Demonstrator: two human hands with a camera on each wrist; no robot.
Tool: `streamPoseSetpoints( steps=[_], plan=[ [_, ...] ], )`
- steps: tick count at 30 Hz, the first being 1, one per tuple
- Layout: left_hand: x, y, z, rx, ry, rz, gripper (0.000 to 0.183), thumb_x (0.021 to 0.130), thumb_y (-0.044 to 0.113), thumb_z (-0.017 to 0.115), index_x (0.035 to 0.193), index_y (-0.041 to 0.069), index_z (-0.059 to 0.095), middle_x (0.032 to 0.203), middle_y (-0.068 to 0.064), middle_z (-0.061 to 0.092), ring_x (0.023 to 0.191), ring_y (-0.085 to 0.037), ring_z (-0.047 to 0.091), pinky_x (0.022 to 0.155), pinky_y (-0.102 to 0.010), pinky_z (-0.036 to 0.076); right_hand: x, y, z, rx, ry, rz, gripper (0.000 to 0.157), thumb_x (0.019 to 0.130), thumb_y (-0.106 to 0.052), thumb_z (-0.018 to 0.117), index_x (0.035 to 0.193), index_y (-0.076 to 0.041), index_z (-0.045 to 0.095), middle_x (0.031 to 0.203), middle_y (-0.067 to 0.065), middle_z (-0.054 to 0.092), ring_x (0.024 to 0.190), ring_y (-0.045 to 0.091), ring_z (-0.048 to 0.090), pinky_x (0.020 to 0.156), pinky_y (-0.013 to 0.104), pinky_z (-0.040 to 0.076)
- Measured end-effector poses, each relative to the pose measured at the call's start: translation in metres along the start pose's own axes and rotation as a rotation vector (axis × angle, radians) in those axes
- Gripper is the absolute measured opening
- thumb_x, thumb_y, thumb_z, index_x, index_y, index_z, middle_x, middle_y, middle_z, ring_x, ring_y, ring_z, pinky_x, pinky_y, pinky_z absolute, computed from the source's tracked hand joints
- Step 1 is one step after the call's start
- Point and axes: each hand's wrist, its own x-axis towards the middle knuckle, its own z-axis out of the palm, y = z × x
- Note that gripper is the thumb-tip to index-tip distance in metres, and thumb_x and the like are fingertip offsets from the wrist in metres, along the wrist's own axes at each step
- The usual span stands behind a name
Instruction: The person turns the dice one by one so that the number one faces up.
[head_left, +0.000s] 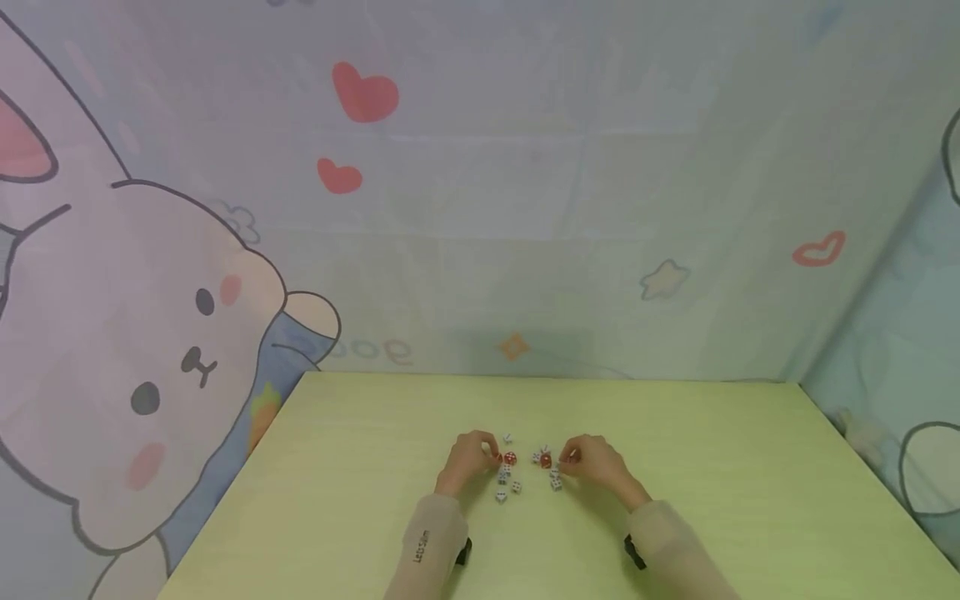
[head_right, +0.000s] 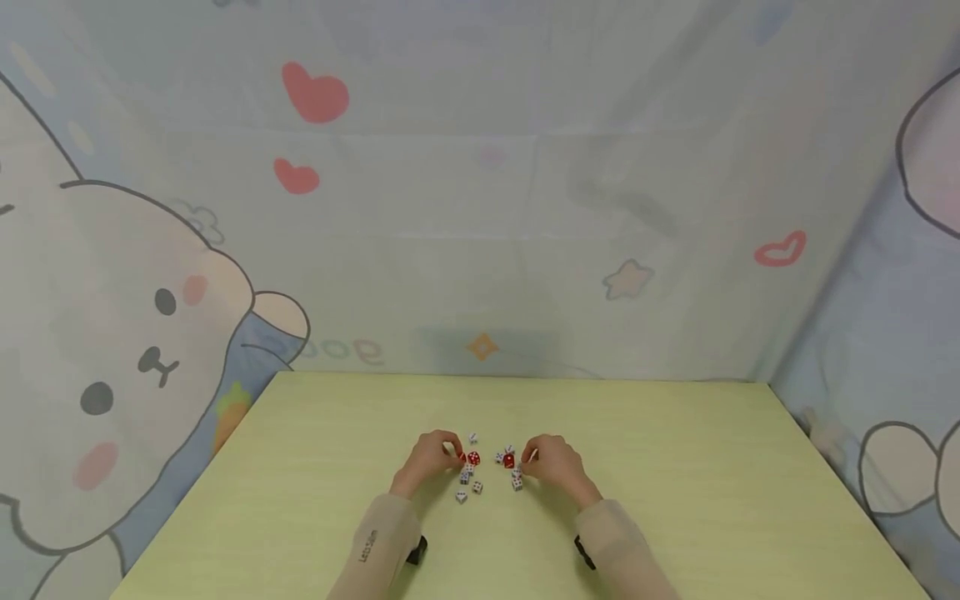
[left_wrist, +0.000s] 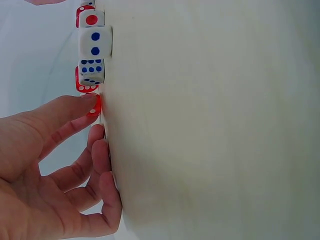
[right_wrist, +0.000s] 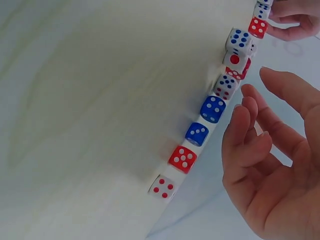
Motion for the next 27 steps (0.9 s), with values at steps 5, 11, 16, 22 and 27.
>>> streamPoseSetpoints(
  steps=[5, 11, 16, 22, 27],
  plan=[
    [0.000, 0.000, 0.000, -0.005, 0.000, -0.001, 0.008, 0.073, 0.006, 0.069, 0.077, 0.004, 0.063, 0.097, -0.015, 0.062, 0.063, -0.015, 0.049, 0.056, -0.027, 0.038, 0.004, -0.004, 0.006, -0.059, -0.023, 0.040, 0.010, 0.073, -0.019, 0.070, 0.070, -0.013, 0.063, 0.071, -0.002, 0.061, 0.058, 0.010, 0.051, 0.051, 0.025, 0.040],
    [-0.002, 0.000, -0.001, -0.018, 0.004, 0.013, 0.007, 0.073, 0.006, 0.069, 0.077, 0.004, 0.063, 0.102, -0.016, 0.062, 0.064, -0.015, 0.049, 0.063, -0.032, 0.043, 0.003, -0.010, 0.009, -0.097, -0.025, 0.041, 0.011, 0.073, -0.020, 0.071, 0.069, -0.012, 0.064, 0.073, 0.000, 0.063, 0.056, 0.011, 0.050, 0.048, 0.025, 0.039],
    [-0.002, -0.001, -0.001, -0.021, 0.006, 0.027, 0.007, 0.074, 0.006, 0.068, 0.078, 0.004, 0.063, 0.106, -0.018, 0.062, 0.063, -0.015, 0.049, 0.064, -0.034, 0.044, 0.000, -0.015, 0.009, -0.105, -0.017, 0.036, 0.010, 0.073, -0.019, 0.071, 0.071, -0.012, 0.064, 0.073, 0.000, 0.062, 0.054, 0.012, 0.048, 0.044, 0.025, 0.037],
    [0.000, -0.002, 0.001, -0.022, 0.010, 0.031, 0.006, 0.074, 0.006, 0.069, 0.077, 0.005, 0.064, 0.105, -0.018, 0.062, 0.063, -0.015, 0.049, 0.066, -0.036, 0.044, -0.001, -0.015, 0.009, -0.114, -0.020, 0.036, 0.011, 0.070, -0.017, 0.072, 0.070, -0.014, 0.062, 0.072, 0.000, 0.061, 0.054, 0.012, 0.049, 0.045, 0.026, 0.037],
    [0.001, -0.003, 0.001, -0.012, 0.013, 0.029, 0.006, 0.074, 0.007, 0.068, 0.077, 0.005, 0.064, 0.108, -0.018, 0.062, 0.062, -0.015, 0.049, 0.069, -0.038, 0.046, -0.001, -0.014, 0.008, -0.109, -0.029, 0.016, 0.013, 0.070, -0.015, 0.073, 0.068, -0.015, 0.061, 0.071, -0.001, 0.061, 0.055, 0.011, 0.050, 0.047, 0.026, 0.038]
  ],
)
